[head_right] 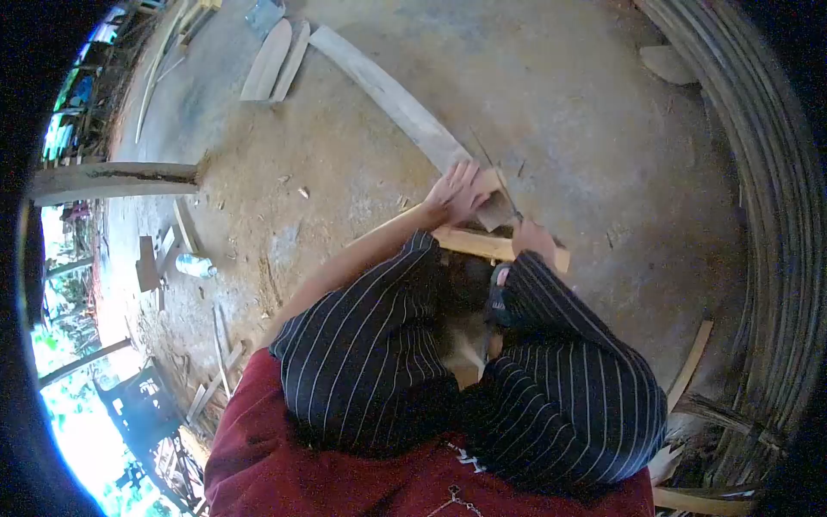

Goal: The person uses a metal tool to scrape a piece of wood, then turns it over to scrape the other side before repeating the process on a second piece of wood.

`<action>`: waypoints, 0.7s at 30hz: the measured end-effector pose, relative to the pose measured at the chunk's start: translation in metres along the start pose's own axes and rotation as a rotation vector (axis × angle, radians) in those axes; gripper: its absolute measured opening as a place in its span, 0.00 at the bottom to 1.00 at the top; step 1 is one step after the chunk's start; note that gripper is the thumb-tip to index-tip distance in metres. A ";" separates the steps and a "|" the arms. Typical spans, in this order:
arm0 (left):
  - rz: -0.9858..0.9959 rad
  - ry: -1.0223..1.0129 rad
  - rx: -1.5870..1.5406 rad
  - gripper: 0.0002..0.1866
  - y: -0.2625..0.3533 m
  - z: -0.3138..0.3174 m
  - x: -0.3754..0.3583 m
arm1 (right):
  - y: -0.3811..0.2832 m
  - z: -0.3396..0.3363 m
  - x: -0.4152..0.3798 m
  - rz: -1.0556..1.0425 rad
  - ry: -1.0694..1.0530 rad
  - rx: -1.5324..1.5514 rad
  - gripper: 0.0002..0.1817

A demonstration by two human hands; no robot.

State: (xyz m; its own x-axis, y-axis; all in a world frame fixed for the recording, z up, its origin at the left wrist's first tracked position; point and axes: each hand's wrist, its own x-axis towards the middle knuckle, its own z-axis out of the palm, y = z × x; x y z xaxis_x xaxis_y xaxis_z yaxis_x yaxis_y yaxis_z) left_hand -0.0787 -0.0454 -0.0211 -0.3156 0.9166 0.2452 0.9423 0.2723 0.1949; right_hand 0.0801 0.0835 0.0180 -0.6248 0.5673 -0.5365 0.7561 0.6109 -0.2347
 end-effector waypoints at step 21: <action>-0.054 0.054 -0.212 0.28 -0.003 -0.002 0.007 | 0.016 -0.003 -0.003 -0.005 0.039 -0.064 0.22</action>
State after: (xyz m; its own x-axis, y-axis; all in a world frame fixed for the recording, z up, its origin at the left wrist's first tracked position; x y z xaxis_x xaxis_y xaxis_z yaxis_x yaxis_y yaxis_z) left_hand -0.0842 -0.0408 -0.0184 -0.3759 0.8838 0.2784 0.8809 0.2476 0.4033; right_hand 0.0933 0.0933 0.0178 -0.6365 0.5846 -0.5031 0.7398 0.6472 -0.1838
